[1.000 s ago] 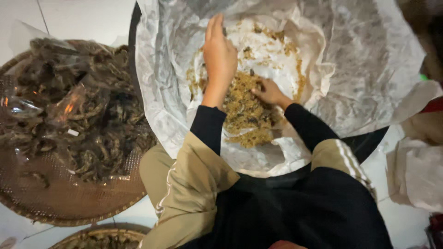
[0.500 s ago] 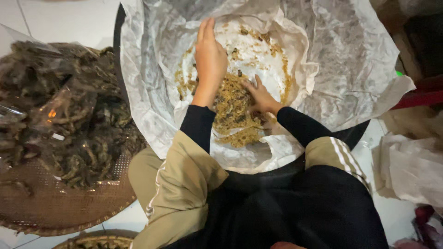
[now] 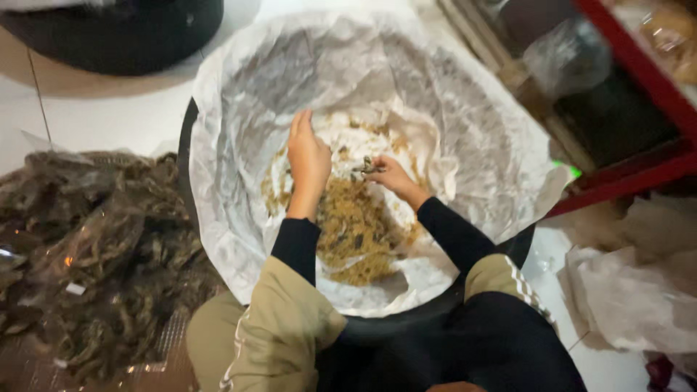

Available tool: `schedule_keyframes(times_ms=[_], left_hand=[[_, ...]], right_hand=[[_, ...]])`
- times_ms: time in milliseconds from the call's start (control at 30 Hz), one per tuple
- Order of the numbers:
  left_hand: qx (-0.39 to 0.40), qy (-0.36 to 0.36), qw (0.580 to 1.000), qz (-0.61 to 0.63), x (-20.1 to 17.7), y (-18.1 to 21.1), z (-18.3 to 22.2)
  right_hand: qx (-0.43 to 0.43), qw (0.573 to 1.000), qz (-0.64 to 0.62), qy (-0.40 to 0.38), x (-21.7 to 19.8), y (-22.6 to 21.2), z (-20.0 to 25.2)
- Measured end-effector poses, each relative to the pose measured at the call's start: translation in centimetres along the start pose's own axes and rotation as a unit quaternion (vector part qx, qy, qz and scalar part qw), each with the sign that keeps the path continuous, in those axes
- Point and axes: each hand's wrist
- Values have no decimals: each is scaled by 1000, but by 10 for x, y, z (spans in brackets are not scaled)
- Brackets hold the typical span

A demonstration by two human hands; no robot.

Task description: The person sorts dried food items by hand into a large bucket and smaller plastic bags.

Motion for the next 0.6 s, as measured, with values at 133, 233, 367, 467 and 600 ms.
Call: schedule_keyframes(times_ms=[133,233,367,467,600], left_hand=[[-32,7,999,0,-2,1,-3],[-47,0,999,-7,-1,-4,1],[-51,-6,999,2,4,-9,7],[-57,-10,998,-14,8,-3,7],[-65,-26,998,-2,2,13,5]], right_hand=[[80,978,-190,-29,-19,-54,12],[37,946,-318,-50,-40,-88,32],[34,947,-312,-75,-48,-94,54],[153,958,-230,-80,-18,-73,73],[220,972,-50,-62,-1,-78,86]])
Point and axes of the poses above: each hand's wrist, its own z-axis away from the middle knuckle, its own x-axis out of the palm, y = z × x, and after that the axes turned 15 degrees about z, right-handed
